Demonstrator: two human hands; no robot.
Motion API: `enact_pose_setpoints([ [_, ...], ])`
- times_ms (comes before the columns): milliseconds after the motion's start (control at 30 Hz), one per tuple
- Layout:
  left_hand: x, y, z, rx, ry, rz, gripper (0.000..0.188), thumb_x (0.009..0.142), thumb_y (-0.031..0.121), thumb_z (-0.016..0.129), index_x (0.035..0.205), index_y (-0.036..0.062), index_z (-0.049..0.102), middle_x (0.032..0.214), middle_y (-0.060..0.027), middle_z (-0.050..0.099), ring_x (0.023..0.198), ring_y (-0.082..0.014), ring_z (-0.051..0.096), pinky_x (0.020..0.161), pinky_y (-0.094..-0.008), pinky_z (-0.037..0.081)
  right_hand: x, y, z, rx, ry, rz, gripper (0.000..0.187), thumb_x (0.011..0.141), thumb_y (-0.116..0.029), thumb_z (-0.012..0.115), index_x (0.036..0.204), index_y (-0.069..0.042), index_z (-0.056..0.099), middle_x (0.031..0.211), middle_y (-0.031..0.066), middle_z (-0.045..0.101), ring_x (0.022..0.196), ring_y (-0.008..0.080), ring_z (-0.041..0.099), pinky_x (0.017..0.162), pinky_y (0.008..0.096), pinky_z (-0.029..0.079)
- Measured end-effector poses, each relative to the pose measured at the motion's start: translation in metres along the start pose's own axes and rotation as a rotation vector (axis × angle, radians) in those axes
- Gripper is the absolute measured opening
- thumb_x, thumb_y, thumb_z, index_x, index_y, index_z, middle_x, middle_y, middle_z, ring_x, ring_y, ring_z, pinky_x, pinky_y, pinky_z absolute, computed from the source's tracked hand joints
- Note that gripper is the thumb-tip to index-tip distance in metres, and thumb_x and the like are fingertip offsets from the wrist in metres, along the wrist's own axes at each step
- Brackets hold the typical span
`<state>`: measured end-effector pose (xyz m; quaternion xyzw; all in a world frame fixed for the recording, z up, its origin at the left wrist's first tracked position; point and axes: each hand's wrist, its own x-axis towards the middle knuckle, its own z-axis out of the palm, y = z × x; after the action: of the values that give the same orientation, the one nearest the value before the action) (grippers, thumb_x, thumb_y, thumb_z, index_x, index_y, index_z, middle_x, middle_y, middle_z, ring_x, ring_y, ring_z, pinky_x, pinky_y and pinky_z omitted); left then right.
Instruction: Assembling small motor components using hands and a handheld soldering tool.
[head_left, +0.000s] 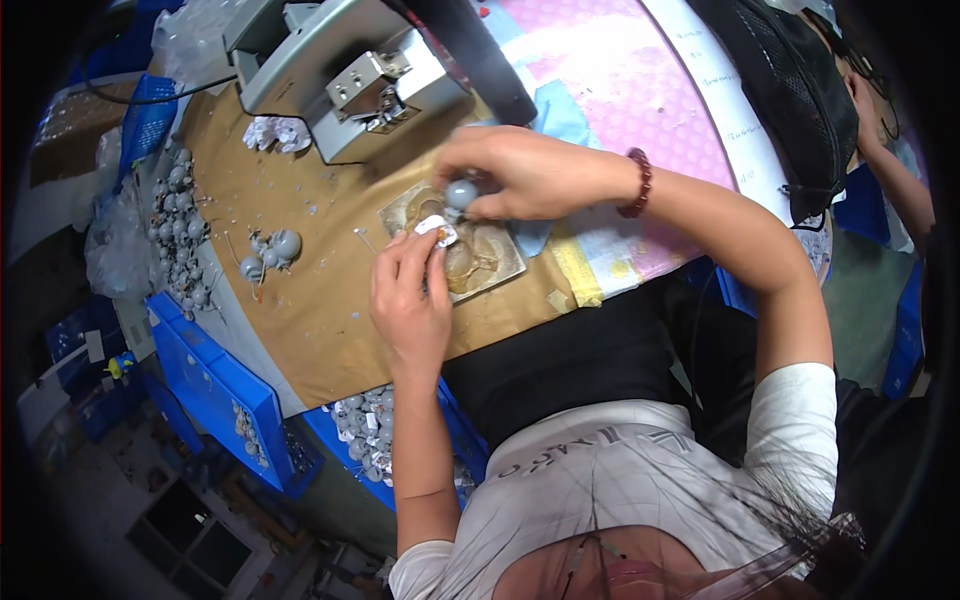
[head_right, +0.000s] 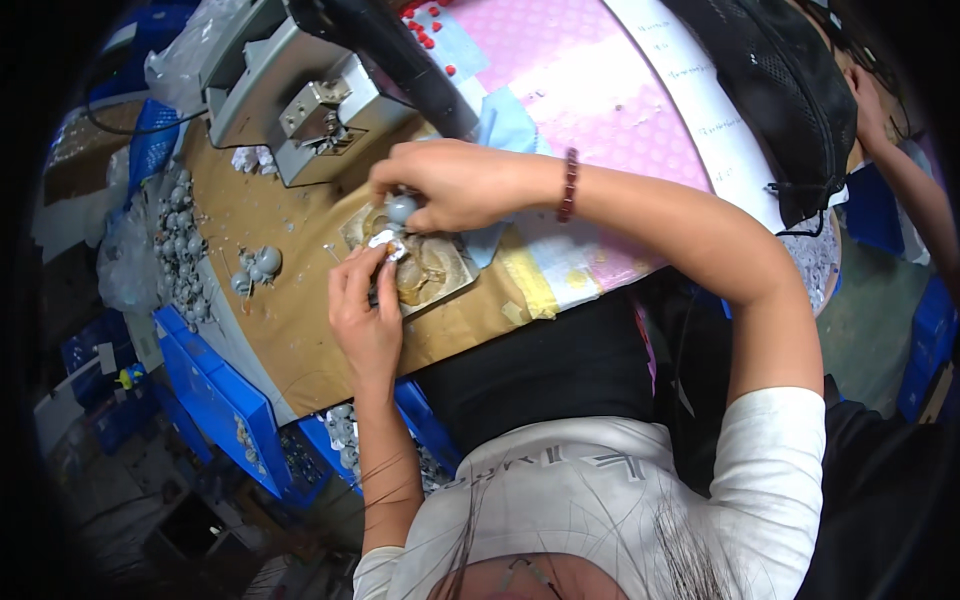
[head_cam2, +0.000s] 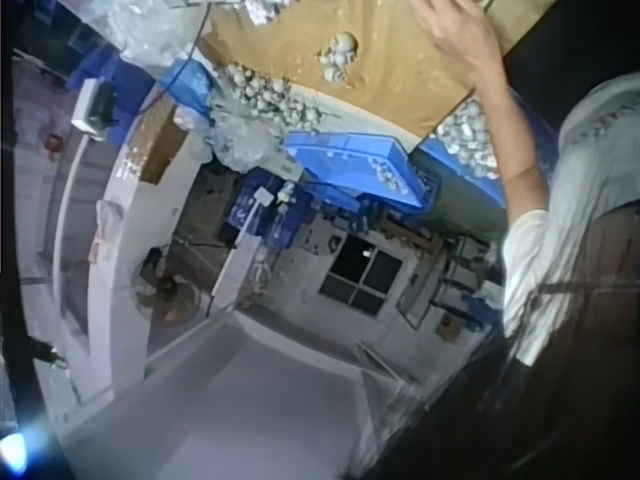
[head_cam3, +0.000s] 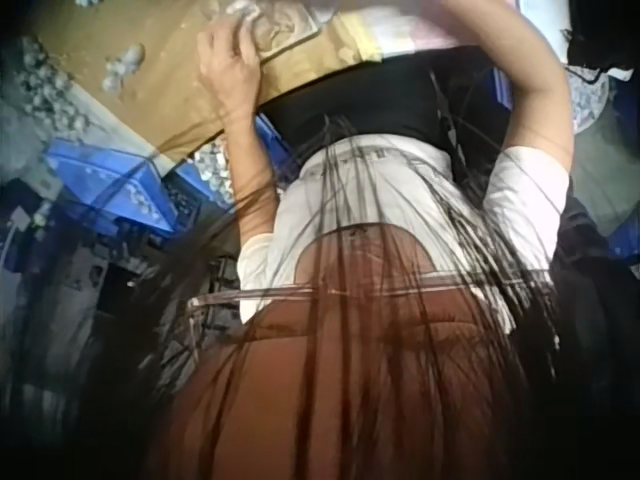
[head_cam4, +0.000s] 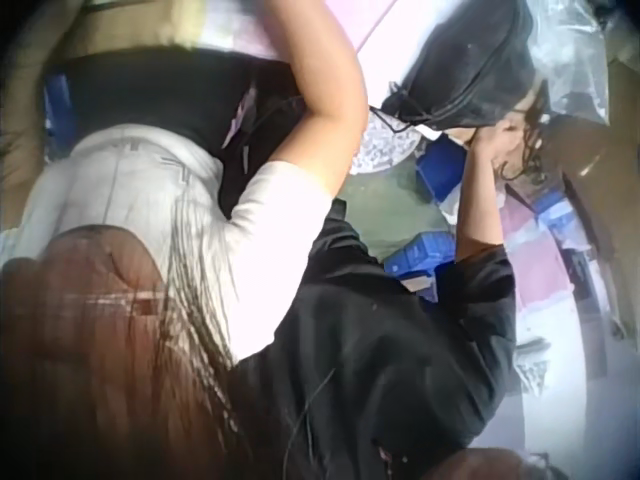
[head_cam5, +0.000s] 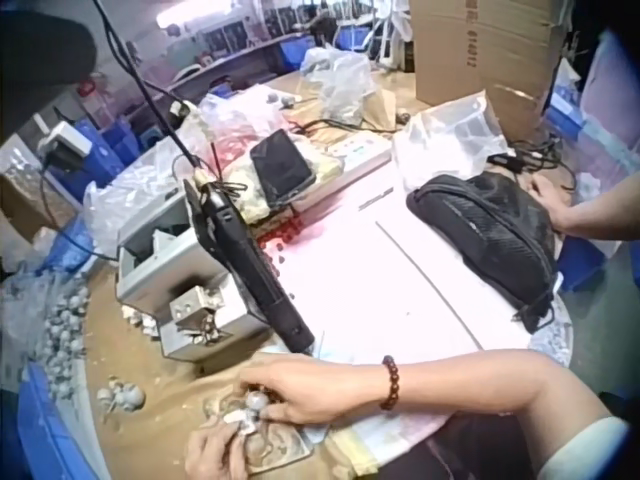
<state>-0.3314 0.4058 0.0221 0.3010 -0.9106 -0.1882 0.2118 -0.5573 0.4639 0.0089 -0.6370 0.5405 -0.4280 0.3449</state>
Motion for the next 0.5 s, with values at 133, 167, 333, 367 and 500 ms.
enact_pose_setpoints([
  [133, 0.007, -0.002, -0.007, -0.057, -0.084, -0.052, 0.019, 0.083, 0.002, 0.072, 0.102, 0.006, 0.072, 0.095, -0.0127, 0.062, 0.095, -0.0302, 0.062, 0.085, -0.0383, 0.051, -0.016, 0.001, 0.008, 0.03, -0.03, 0.037, 0.032, 0.083, -0.004, 0.075, 0.112, -0.005, 0.063, 0.102, 0.0084, 0.057, 0.086, 0.0193, 0.06, 0.074, 0.0306, 0.053],
  [167, 0.011, -0.002, -0.011, -0.077, -0.122, -0.08, 0.019, 0.082, 0.002, 0.073, 0.1, 0.0067, 0.072, 0.095, -0.0123, 0.061, 0.095, -0.0309, 0.06, 0.085, -0.0391, 0.05, -0.018, 0.001, 0.011, 0.046, -0.014, 0.046, 0.032, 0.082, -0.004, 0.075, 0.112, -0.005, 0.063, 0.102, 0.0082, 0.057, 0.085, 0.0189, 0.059, 0.074, 0.0306, 0.053],
  [333, 0.027, -0.009, -0.017, -0.178, -0.26, -0.172, 0.019, 0.078, 0.003, 0.075, 0.096, 0.0074, 0.071, 0.095, -0.0108, 0.057, 0.094, -0.029, 0.054, 0.084, -0.0388, 0.046, -0.02, -0.003, 0.016, 0.085, 0.025, 0.103, 0.031, 0.082, -0.01, 0.073, 0.111, -0.005, 0.064, 0.103, 0.0128, 0.058, 0.086, 0.0265, 0.061, 0.077, 0.0369, 0.051],
  [367, 0.029, -0.01, -0.018, -0.207, -0.28, -0.192, 0.019, 0.077, 0.003, 0.075, 0.095, 0.0071, 0.07, 0.095, -0.0106, 0.056, 0.094, -0.0286, 0.054, 0.084, -0.0386, 0.046, -0.02, -0.004, 0.016, 0.094, 0.026, 0.111, 0.031, 0.082, -0.01, 0.073, 0.111, -0.005, 0.063, 0.102, 0.0126, 0.058, 0.086, 0.0265, 0.062, 0.077, 0.037, 0.051],
  [500, 0.031, -0.013, -0.017, -0.261, -0.291, -0.231, 0.017, 0.077, 0.002, 0.076, 0.092, 0.0061, 0.069, 0.094, -0.0099, 0.056, 0.093, -0.0273, 0.053, 0.083, -0.0375, 0.046, -0.02, 0.0, 0.019, 0.098, 0.049, 0.087, 0.031, 0.08, -0.01, 0.071, 0.111, -0.006, 0.063, 0.102, 0.0126, 0.059, 0.085, 0.0272, 0.062, 0.076, 0.0374, 0.051],
])
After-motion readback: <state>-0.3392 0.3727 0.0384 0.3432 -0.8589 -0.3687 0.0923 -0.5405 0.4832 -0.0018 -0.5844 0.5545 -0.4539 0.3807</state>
